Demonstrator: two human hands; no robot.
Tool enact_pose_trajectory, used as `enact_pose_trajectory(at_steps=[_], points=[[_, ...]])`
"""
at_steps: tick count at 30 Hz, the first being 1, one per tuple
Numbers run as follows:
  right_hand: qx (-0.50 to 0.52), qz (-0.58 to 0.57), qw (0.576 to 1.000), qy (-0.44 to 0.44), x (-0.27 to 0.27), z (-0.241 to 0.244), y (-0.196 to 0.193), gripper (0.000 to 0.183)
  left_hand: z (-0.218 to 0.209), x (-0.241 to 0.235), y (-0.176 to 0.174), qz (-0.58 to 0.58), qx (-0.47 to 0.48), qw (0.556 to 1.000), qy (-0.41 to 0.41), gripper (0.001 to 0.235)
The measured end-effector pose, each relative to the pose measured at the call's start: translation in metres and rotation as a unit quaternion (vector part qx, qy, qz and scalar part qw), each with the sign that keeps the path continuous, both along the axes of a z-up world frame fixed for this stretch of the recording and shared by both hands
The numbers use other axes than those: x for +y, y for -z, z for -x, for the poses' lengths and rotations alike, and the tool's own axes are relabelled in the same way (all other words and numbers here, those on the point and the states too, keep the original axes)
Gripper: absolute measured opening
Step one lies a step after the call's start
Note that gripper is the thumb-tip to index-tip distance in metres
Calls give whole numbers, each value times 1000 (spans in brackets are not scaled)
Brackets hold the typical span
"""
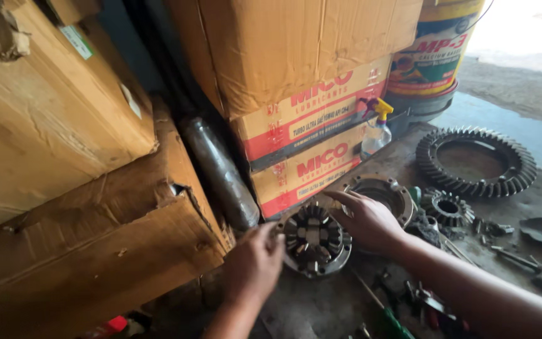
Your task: The person assembles internal gears into a differential spider assembly by hand on a workshop table, rotating the housing to check the fit of the gears.
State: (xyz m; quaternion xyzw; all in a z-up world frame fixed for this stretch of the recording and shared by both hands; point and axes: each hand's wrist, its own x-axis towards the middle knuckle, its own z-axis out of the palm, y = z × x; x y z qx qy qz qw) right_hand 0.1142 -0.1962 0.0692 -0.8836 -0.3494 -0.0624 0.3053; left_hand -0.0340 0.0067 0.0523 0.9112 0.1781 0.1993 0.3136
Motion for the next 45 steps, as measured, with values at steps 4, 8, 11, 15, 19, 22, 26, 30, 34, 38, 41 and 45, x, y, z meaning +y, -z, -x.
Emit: enact_pose_trajectory(at_steps=[4,8,11,15,19,22,26,30,34,38,41,45], points=[[-21,8,999,-45,-6,18,3,62,-21,18,32,63,-49,997,8,57],[-52,72,990,-106,5,42,4,65,-35,21,62,88,-24,995,45,63],[-128,47,979,-152,6,47,5,43,-40,16,60,82,-65,992,72,61],[-108,60,979,-160,6,41,7,50,-32,11,47,126,7,991,51,58],[-111,42,975,-188,1,46,12,47,-28,12,49,89,-16,994,58,59],[-141,53,975,-161,4,49,9,49,-31,12,57,80,-49,994,64,56],[-118,61,977,-166,7,62,11,62,-32,9,60,78,-43,994,56,51],[-122,110,981,-106,9,60,18,60,-30,13,60,82,-19,996,28,47],[-77,9,993,-93,-6,33,15,61,-32,13,55,100,-22,994,26,45],[160,-99,980,61,-25,6,-4,56,-37,13,65,89,-42,995,31,44],[93,-24,995,25,-35,-2,-10,46,-42,19,72,115,-46,992,17,43],[117,42,992,23,-32,15,5,63,-48,14,78,159,-79,984,14,46]])
